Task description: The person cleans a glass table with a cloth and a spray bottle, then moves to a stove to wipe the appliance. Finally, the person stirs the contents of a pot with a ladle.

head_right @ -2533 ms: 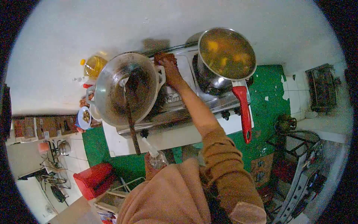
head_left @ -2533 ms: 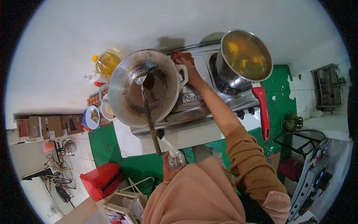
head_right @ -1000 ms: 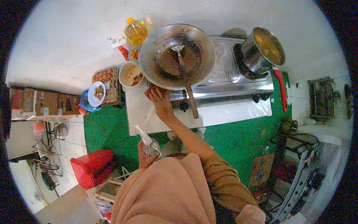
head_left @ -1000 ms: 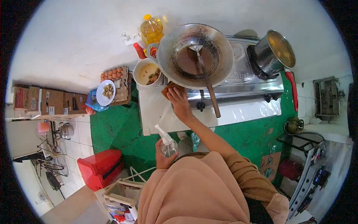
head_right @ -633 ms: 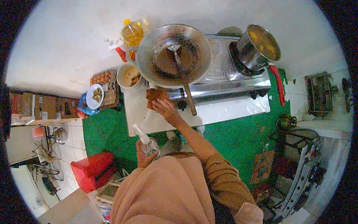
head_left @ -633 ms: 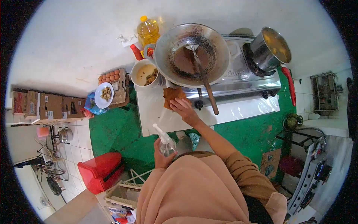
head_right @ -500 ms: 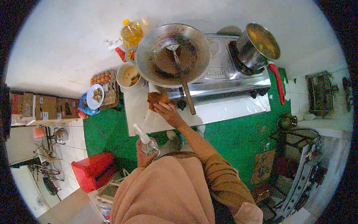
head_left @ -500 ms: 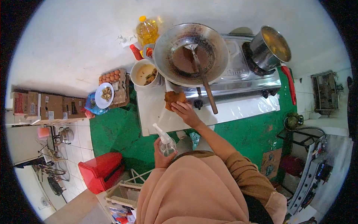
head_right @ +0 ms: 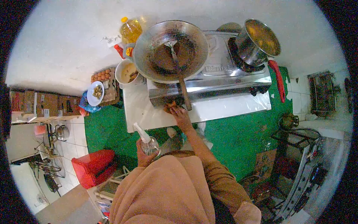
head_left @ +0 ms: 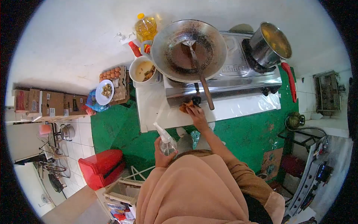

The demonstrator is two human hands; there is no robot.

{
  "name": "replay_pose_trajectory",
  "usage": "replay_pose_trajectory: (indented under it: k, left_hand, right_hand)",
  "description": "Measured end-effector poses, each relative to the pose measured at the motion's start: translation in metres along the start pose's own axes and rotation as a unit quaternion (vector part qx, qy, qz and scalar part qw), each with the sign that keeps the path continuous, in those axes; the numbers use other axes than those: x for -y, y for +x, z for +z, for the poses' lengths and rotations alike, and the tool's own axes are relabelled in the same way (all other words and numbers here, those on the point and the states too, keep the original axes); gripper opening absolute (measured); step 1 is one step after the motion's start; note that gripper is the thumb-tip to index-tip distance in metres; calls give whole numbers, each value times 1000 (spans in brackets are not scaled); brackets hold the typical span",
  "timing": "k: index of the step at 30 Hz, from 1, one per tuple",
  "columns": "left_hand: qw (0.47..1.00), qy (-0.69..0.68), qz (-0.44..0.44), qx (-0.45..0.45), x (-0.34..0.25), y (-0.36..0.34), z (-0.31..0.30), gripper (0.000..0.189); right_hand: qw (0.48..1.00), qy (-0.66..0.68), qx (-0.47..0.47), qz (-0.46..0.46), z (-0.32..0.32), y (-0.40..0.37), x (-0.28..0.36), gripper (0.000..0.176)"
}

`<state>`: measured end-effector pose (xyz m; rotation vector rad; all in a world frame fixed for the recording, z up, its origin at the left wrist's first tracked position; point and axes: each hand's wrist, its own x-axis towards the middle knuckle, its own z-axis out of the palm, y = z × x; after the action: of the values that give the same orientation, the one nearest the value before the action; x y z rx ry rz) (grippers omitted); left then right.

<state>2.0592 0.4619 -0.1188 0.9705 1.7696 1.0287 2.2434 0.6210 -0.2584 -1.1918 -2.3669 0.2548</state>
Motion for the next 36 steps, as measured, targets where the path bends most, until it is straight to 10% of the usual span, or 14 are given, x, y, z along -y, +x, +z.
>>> replay_pose_trajectory:
  k: [8,10,13,21,36]
  left_hand:
    - [999,9,33,-14,11,-1,5,90]
    - [999,-24,20,-12,3,-2,7,90]
    - [1000,-20,10,-13,-4,-2,8,89]
    - [998,-57,30,-3,2,9,6,87]
    - [998,-60,10,-12,5,16,-12,89]
  right_hand:
    - [999,-35,-20,31,-15,-33,-48,37]
    - [946,129,-102,280,-27,-30,-61,31]
    - [913,141,-138,357,-68,-18,-59,27]
    - [953,173,-226,106,-100,37,31,30]
    - [988,115,-88,59,16,35,33,33]
